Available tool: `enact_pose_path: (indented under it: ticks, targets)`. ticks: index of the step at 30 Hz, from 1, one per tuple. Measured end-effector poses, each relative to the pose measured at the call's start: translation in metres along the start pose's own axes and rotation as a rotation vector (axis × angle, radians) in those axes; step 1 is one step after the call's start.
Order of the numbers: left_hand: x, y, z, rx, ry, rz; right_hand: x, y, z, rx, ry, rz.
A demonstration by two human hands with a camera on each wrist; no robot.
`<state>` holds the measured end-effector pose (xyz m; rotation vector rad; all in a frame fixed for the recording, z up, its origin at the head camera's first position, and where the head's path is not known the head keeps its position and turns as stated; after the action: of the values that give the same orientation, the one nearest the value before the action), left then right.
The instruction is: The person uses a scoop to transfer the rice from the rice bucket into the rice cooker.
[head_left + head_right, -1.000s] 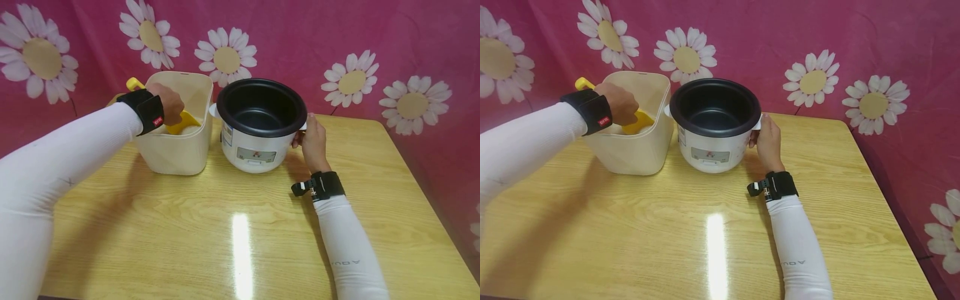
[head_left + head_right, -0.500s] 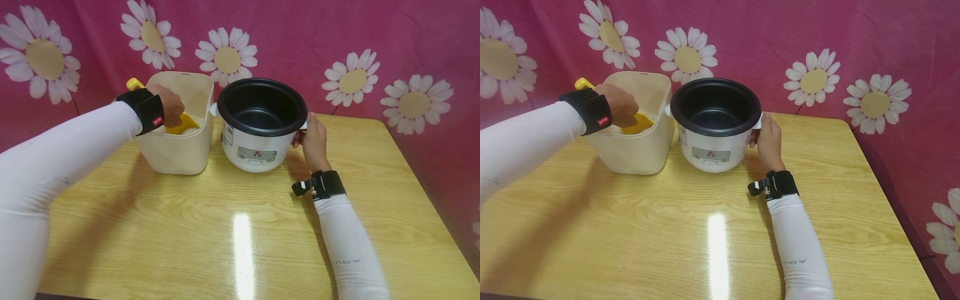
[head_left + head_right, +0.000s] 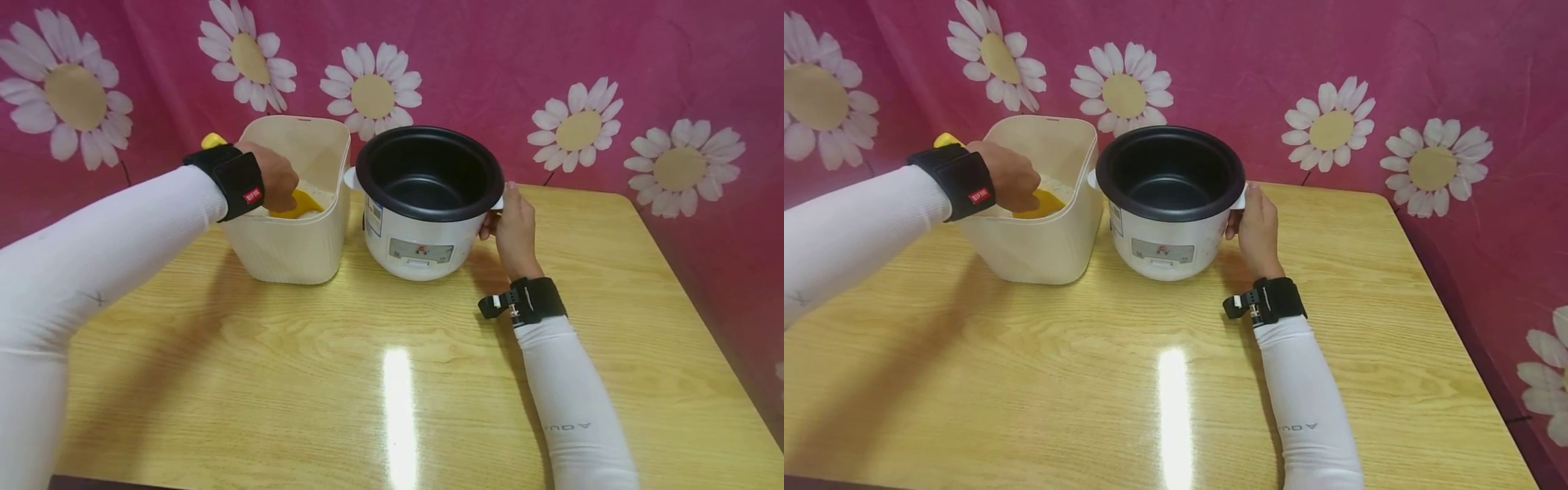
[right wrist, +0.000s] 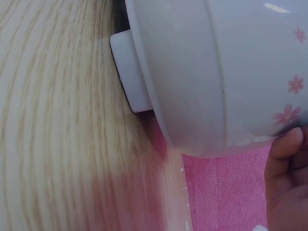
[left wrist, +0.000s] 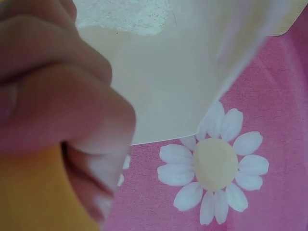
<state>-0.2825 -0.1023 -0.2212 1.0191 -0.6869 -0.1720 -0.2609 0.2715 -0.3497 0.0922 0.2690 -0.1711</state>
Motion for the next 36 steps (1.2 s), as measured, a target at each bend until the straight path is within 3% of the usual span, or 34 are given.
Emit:
enact_pose_path:
  ticks: [13,20,25,29,33,36]
  targets:
    - [-0.009,-0.002,0.002,0.017,-0.024,0.079,-0.001,0.0,0.001,0.037,0.023,0.013]
    - [-0.012,-0.001,0.003,0.09,0.002,0.171,-0.001,0.001,0.001,0.031,0.009,0.015]
    - [-0.01,0.002,0.001,0.083,0.008,0.184,-0.001,0.001,0.002,0.021,0.01,0.011]
    - [-0.005,0.005,0.0,0.066,0.043,0.164,-0.001,0.002,0.003,0.014,0.016,-0.003]
    - [0.005,0.004,-0.001,0.17,0.129,0.097,-0.001,0.001,0.001,0.006,0.018,-0.004]
    - [0.011,0.001,0.0,0.259,0.156,0.011,-0.001,0.0,0.0,-0.007,0.016,-0.001]
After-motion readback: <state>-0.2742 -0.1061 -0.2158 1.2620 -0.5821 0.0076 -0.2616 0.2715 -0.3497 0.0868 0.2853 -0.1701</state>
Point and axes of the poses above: each hand's wrist, its own x-axis away from the middle knuckle, its own y-axis out of the back of the hand, z = x × y, the point moved 1 cm from there along -x, towards the middle knuckle, and after that the axes turned 1 degree about y, right-handed, at the moved point
